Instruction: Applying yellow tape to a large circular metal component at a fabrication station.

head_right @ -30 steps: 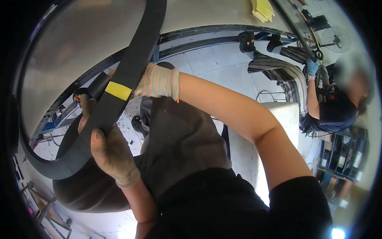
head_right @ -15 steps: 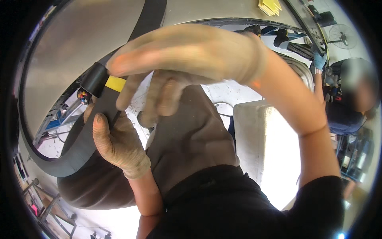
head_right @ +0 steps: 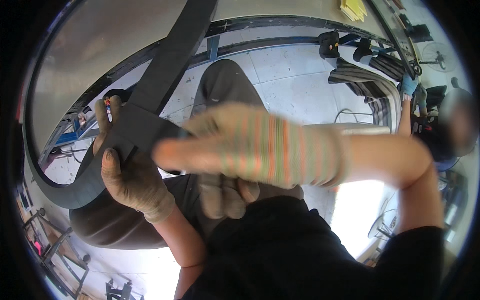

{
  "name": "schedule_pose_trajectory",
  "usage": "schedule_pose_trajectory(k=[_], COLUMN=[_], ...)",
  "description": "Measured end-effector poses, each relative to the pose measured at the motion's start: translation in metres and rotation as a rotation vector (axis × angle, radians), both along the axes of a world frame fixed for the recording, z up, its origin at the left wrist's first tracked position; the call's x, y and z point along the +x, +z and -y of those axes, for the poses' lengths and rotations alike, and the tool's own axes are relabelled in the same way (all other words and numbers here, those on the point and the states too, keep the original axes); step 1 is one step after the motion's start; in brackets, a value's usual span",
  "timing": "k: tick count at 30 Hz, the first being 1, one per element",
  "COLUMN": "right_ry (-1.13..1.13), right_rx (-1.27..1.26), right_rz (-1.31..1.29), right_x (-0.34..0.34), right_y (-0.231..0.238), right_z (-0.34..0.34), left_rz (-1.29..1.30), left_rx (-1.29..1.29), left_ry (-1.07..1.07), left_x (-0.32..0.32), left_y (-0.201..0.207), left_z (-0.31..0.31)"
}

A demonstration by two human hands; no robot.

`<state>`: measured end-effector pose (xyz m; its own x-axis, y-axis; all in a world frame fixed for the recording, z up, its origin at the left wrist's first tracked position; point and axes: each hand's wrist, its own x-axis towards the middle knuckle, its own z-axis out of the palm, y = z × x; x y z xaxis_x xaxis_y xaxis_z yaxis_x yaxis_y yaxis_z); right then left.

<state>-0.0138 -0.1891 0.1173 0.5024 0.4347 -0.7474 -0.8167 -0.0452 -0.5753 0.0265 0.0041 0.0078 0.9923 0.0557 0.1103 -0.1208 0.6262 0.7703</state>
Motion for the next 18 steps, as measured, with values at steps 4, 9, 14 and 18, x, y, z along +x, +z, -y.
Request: schedule_pose_trajectory(k=[4, 9, 14, 18], right_ry=[-0.040, -0.022, -0.162, 0.162], right_rx=[-0.093, -0.301, 0.477, 0.141], right_rz=[0.316, 1.346, 1.057, 1.022], right_x=[0.023, 0.086, 0.110, 0.059], right_y=[-0.077, -0.163, -0.178, -0.161], right_z=[-0.008, -0.018, -0.002, 0.060], left_rz=[0.107, 0.112, -0.191, -0.253], left_rx=[0.041, 0.083, -0.208, -0.301], left_ry=[0.009, -0.005, -0.033, 0.005], left_x=[0.013, 0.009, -0.006, -0.011], left_y=[-0.022, -0.023, -0.002, 0.000], left_z=[-0.002, -0.002, 0.014, 0.005])
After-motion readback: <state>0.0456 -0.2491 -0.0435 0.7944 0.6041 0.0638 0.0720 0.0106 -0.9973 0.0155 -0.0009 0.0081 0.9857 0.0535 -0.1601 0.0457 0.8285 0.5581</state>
